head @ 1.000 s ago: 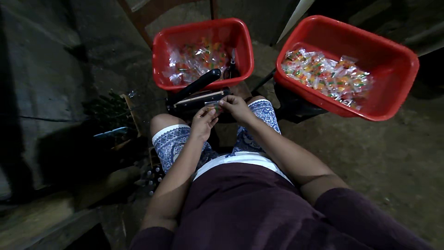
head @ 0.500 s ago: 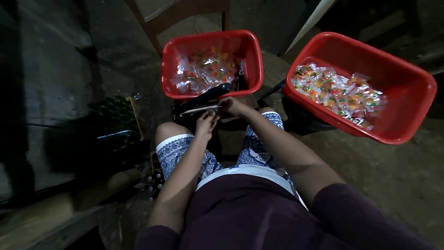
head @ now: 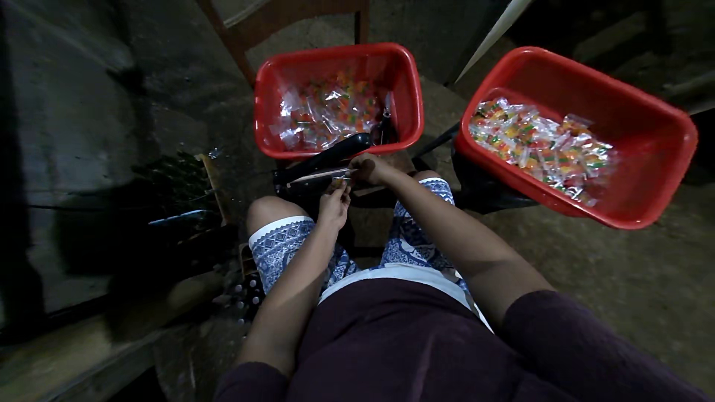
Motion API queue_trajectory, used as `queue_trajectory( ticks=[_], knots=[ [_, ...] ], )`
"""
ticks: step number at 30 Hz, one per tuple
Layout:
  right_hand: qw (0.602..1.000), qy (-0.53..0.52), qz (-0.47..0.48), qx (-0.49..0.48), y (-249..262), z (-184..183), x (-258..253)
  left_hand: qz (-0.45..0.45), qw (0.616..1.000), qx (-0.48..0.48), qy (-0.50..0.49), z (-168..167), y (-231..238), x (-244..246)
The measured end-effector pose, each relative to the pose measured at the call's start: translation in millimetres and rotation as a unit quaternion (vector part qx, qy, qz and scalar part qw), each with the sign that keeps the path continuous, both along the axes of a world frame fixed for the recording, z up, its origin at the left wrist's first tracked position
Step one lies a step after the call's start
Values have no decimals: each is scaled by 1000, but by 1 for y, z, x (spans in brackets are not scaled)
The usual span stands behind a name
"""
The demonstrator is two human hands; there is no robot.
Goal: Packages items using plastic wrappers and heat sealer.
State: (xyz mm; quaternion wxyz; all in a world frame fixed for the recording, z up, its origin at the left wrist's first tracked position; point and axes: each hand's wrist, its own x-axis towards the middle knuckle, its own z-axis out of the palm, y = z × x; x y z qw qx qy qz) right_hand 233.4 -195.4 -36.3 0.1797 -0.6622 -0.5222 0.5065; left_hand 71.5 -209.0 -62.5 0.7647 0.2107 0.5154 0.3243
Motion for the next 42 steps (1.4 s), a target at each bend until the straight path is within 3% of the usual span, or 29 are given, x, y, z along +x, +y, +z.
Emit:
queue_trajectory(
  ticks=[5,9,12,15,18,25,42],
  knots=[
    [996,-83,8,23,2,-1,2,12,1000,-4,12,-1,4,5],
    [975,-213,-49,42,-5,53,25,12,1000,-6,28,-2,5,8],
    [957,-189,-148,161,-13,96,28,-14,999,2,52,-4,4,8],
    [952,-160,-95,242,-8,105,16,-6,997,-17,73,1,6,13],
    [951,-230,-4,207,0,77,4,0,995,-35,91,6,5,18],
    [953,-251,-37,163,-7,3,7,25,993,-57,104,16,6,28],
    [922,-286,-80,248,-16,-35,2,34,992,-69,98,6,1,20]
  ],
)
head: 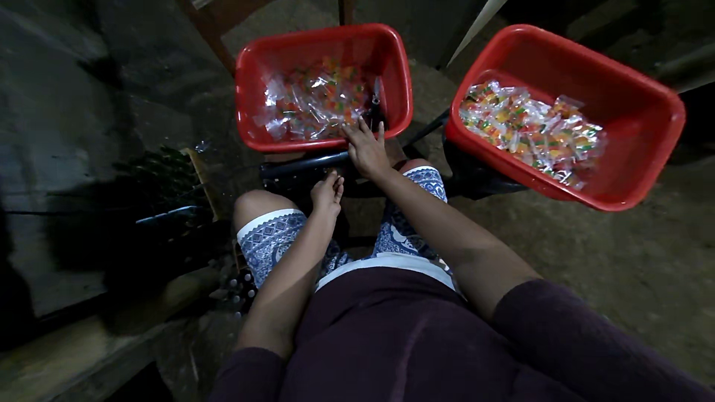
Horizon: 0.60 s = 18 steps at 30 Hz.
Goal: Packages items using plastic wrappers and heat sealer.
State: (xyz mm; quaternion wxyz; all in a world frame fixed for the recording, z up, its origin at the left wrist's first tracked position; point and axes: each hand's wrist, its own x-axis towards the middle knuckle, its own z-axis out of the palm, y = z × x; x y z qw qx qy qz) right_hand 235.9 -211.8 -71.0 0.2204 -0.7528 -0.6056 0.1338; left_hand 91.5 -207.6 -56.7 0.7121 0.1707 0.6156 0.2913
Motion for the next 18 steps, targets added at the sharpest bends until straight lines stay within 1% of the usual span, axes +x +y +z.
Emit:
queue_trajectory(
  ticks=[5,18],
  knots=[
    [1000,-7,0,7,0,-4,1,-21,1000,1,-8,-2,-6,0],
    [1000,-12,-1,18,0,-6,0,0,999,8,-38,-4,-9,6]
  ],
)
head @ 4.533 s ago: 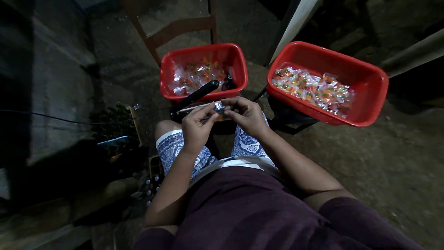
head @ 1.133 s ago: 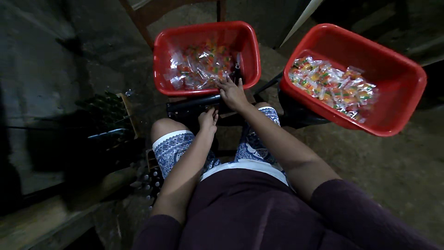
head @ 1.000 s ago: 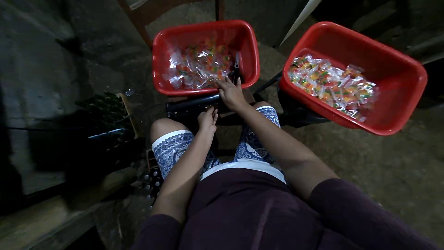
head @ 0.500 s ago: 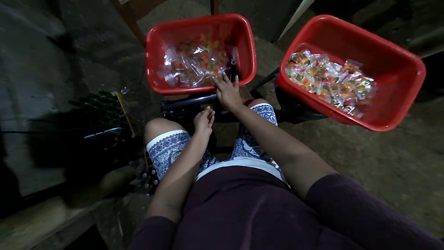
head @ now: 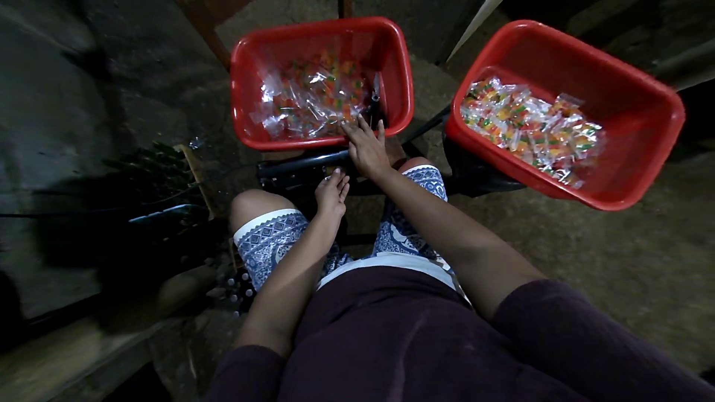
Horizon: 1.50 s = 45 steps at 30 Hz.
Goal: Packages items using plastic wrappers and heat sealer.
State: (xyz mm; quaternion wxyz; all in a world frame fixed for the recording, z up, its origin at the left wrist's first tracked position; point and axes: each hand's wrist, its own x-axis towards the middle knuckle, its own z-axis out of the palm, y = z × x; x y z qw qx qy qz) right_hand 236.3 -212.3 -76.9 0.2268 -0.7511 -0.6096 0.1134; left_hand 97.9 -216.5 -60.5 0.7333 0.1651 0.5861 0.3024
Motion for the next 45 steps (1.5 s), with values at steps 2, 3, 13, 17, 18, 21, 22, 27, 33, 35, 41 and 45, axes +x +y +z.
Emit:
queue_trajectory(
  ticks=[2,3,13,17,18,21,22,27,33,35,41,45],
  knots=[
    [1000,2,1,7,-1,-1,0,-8,1000,-1,-1,1,1,0],
    [1000,4,3,3,-1,1,0,-11,1000,0,0,1,1,0],
    [981,82,62,-162,33,96,-1,-40,998,40,37,4,3,2],
    [981,76,46,-172,39,102,-6,-45,998,23,44,8,8,0],
    [981,75,38,-176,38,97,-5,-46,998,22,48,8,9,0],
    [984,71,22,-163,32,72,-1,-49,998,15,47,6,12,0],
    [985,69,19,-155,30,64,1,-51,998,14,44,5,13,0],
    [986,75,6,-149,23,47,0,-62,997,12,45,4,15,-1],
    [991,45,-9,-128,17,28,-2,-62,997,-1,42,8,15,0],
    [993,32,-13,-113,14,22,-4,-55,998,-7,33,9,14,0],
    [995,14,-22,-96,15,18,-4,-44,999,-18,17,8,9,-1],
    [996,7,-24,-84,14,15,-4,-37,999,-8,25,7,9,-1]
  ],
)
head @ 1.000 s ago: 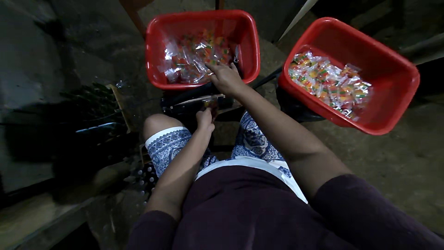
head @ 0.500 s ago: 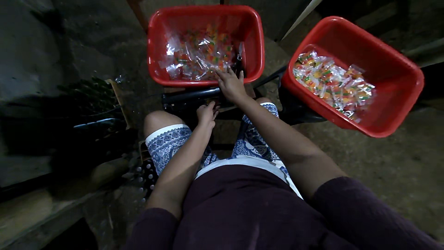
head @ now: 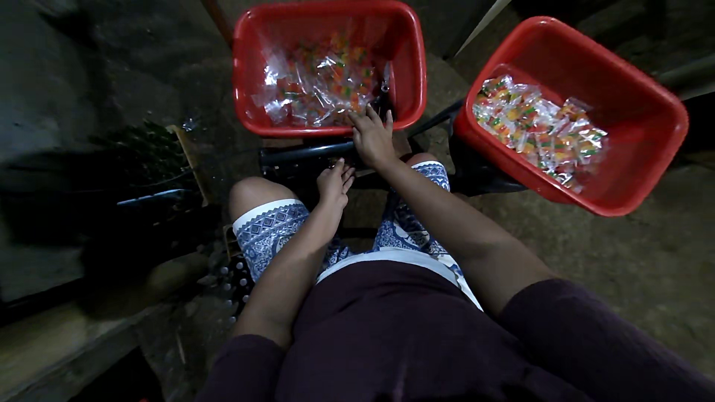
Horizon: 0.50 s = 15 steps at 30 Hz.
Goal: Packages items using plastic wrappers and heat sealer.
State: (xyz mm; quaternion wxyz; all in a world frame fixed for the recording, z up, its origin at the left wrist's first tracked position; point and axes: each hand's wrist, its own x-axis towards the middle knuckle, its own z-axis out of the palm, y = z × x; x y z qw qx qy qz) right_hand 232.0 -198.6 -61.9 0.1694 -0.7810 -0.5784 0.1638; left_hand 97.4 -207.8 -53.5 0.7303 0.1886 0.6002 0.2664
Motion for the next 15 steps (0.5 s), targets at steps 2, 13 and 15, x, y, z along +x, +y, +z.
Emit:
queue_trajectory(
  ticks=[2,13,15],
  knots=[
    [1000,-2,-2,3,-1,-1,0,2,1000,7,5,0,0,0],
    [1000,4,6,0,1,1,1,17,1000,22,8,-4,2,-1],
    [999,28,21,-40,4,14,4,14,999,30,2,-4,1,0]
  ],
)
